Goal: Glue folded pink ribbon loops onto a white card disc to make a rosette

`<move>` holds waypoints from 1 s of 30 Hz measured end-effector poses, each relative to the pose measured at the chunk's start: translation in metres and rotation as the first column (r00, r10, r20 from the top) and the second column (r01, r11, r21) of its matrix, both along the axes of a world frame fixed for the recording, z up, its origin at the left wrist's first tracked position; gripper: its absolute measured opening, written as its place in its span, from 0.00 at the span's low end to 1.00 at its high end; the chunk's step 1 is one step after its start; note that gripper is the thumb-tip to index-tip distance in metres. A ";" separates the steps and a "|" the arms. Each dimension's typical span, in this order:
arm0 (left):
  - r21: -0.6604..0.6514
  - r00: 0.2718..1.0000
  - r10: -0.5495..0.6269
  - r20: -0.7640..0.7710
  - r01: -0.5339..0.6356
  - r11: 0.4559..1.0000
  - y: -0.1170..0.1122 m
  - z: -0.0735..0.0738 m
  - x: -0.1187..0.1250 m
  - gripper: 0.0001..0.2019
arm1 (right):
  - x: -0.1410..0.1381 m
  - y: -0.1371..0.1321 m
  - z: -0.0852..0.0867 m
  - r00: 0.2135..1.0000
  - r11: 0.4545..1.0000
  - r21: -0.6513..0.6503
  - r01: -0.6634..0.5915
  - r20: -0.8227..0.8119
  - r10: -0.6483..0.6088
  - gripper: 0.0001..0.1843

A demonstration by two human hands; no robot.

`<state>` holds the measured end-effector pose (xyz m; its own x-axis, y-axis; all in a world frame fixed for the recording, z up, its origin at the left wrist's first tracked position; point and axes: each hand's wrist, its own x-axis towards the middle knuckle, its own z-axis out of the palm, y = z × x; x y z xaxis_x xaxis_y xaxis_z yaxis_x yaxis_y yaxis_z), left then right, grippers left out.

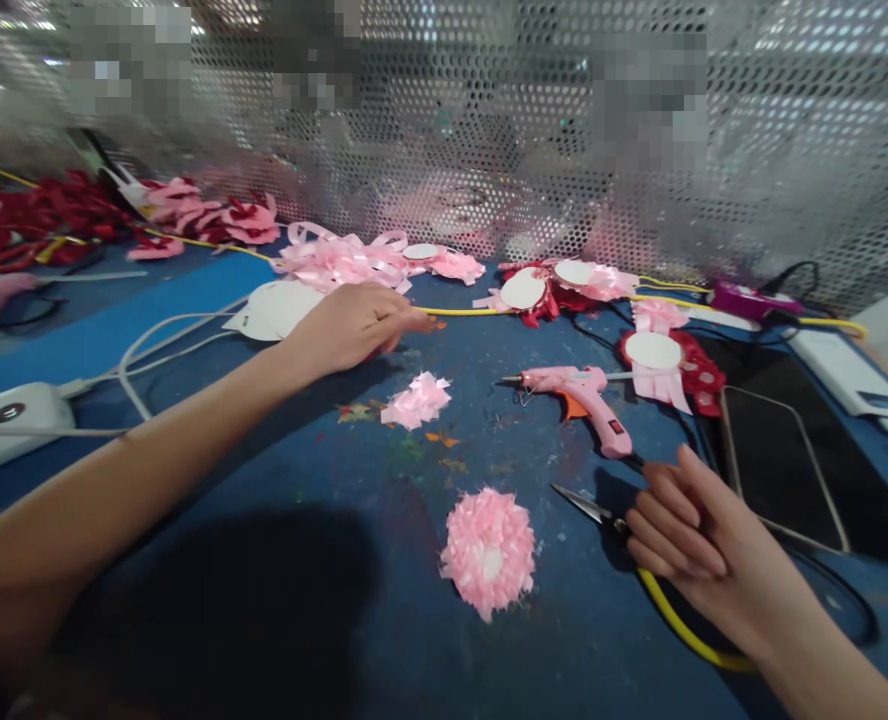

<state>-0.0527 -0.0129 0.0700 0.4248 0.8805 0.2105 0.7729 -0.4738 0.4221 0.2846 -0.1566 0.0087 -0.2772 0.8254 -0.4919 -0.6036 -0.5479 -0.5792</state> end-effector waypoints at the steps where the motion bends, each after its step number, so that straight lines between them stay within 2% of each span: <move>1: 0.026 0.998 -0.053 -0.030 0.054 0.998 0.003 -0.002 -0.002 0.17 | -0.001 0.000 0.000 1.000 1.000 0.002 0.002 0.007 -0.002 0.30; 3: 0.038 0.989 -0.130 -0.071 0.133 0.990 0.008 -0.009 -0.005 0.08 | -0.003 0.000 0.001 1.000 1.000 0.006 0.014 0.021 -0.014 0.31; 8: -0.112 0.967 -0.241 -0.084 0.232 0.966 0.008 -0.027 -0.002 0.08 | -0.005 -0.001 0.001 0.999 1.000 0.024 0.010 0.030 -0.011 0.31; 12: -0.178 0.953 -0.285 -0.105 0.264 0.948 0.005 -0.033 0.001 0.05 | -0.003 0.000 -0.002 0.999 0.998 0.056 -0.021 0.026 0.020 0.29; 15: -0.190 0.948 -0.301 -0.102 0.279 0.941 0.006 -0.032 0.001 0.06 | -0.003 0.003 -0.003 0.999 0.996 0.075 -0.042 0.004 0.042 0.28; 21: -0.118 0.977 -0.205 -0.066 0.196 0.973 -0.001 -0.019 0.008 0.10 | -0.006 0.006 0.000 0.996 0.986 0.141 -0.087 0.029 0.084 0.27; 25: -0.016 0.993 -0.117 -0.024 0.117 0.993 -0.010 -0.013 0.017 0.11 | -0.008 0.006 0.004 0.986 0.976 0.193 -0.097 0.151 0.068 0.27; 27: -0.015 0.995 -0.098 0.016 0.098 0.995 -0.015 -0.012 0.021 0.10 | -0.006 0.007 0.006 0.955 0.967 0.245 -0.075 0.296 -0.001 0.26; 30: -0.112 0.985 -0.097 0.140 0.113 0.987 -0.028 -0.017 0.032 0.07 | 0.002 0.012 0.009 0.875 0.939 0.342 0.029 0.446 -0.189 0.23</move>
<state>-0.0210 -0.0405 0.0530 0.4914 0.8546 0.1679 0.6545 -0.4895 0.5762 0.2867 -0.1448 0.0177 0.0193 0.9684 -0.2485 -0.2643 -0.2347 -0.9354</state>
